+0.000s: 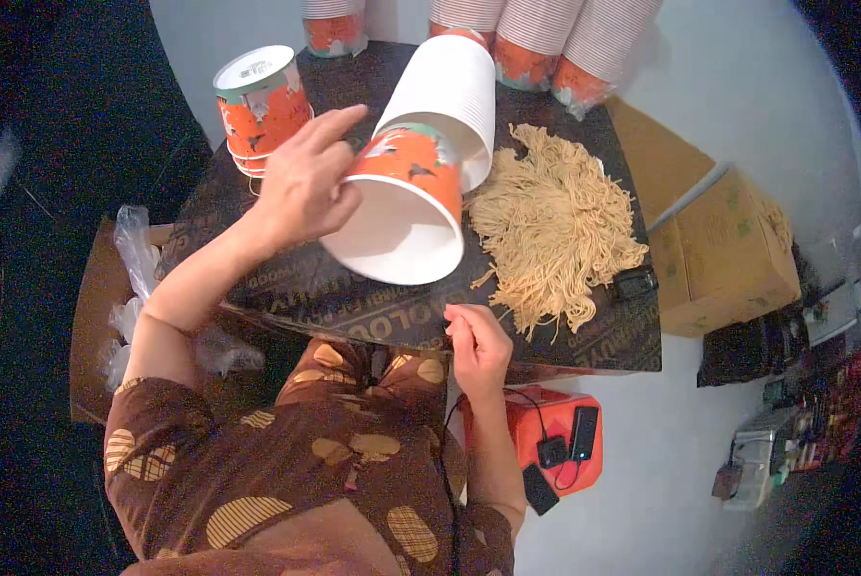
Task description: Attaching string handles to printed paper buckets in a manufacturing or packaging setting.
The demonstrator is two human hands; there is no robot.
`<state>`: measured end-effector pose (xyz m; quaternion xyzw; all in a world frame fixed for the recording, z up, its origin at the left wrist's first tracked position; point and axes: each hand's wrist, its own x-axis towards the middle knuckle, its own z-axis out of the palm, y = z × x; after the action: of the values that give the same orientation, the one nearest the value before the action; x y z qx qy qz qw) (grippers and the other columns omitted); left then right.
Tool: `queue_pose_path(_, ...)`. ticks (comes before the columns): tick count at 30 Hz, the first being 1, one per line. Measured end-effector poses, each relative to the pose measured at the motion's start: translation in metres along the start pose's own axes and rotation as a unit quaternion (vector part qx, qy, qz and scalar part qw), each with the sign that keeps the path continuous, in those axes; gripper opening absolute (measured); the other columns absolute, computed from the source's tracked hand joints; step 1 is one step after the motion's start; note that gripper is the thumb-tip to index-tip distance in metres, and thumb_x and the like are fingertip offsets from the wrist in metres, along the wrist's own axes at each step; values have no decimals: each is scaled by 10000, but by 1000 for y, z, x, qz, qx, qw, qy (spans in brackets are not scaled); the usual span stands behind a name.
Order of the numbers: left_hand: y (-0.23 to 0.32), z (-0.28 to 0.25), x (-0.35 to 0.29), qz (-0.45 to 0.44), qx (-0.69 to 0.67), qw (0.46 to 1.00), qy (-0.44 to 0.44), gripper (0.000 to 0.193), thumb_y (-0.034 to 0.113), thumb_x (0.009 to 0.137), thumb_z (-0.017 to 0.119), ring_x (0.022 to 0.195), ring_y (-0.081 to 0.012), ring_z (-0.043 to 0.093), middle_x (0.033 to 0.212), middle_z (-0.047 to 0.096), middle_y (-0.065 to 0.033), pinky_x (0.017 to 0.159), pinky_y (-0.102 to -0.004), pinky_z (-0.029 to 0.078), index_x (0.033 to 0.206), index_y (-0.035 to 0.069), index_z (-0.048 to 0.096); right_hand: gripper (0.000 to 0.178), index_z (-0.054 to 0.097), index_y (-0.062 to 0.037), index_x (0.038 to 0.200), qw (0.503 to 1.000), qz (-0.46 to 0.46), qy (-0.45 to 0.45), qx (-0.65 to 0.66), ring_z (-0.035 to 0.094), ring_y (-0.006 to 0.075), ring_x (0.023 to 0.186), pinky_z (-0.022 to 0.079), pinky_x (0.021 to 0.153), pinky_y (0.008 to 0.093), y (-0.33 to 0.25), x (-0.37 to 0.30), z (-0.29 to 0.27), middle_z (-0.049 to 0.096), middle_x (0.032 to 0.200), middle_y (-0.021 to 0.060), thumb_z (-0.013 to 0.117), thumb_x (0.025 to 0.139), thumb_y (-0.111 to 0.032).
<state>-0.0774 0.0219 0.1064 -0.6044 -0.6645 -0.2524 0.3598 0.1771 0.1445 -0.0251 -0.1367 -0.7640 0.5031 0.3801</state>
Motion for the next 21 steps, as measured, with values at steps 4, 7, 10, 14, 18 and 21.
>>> queue_pose_path(4,13,-22,-19,-46,-21,999,-1,261,27,616,620,1119,-405,573,1222,566,-273,960,-432,479,852,-80,590,130,651,43,986,994,-11,65,-85,565,94,712,465,651,227,-3,-1,-17,646,880,69,550,926,-12)
queue_pose_path(7,23,-33,-29,-81,-30,996,-14,318,5,619,614,1095,-415,585,1238,559,-271,948,-447,484,925,-77,583,55,620,32,918,974,-19,154,-167,534,98,719,444,648,238,-10,10,-34,619,829,38,610,901,-20)
queue_pose_path(10,27,-33,-42,-128,-116,984,-31,193,-33,627,610,1092,-444,582,1233,563,-288,928,-465,485,760,-26,471,51,633,3,920,932,-57,223,-280,538,177,650,455,611,298,1,17,-56,598,798,86,642,872,-13)
queue_pose_path(14,32,-33,-47,-157,-201,967,-25,201,-34,676,610,1138,-462,561,1233,565,-297,963,-449,458,739,8,423,39,626,0,892,920,-29,221,-322,548,205,708,461,658,315,5,17,-80,564,811,82,643,857,3)
queue_pose_path(18,31,-28,-53,-150,-194,969,-5,223,-36,671,621,1169,-467,549,1238,572,-292,995,-477,436,779,12,433,102,646,-26,913,897,-111,142,-403,573,313,869,474,759,389,9,26,-94,593,889,124,658,820,14)
queue_pose_path(21,31,-28,-52,-138,-177,974,-8,215,-31,671,622,1184,-466,543,1234,579,-291,1009,-477,432,777,12,440,103,647,-22,919,886,-165,91,-423,573,306,861,472,753,387,0,39,-93,585,893,123,663,821,6)
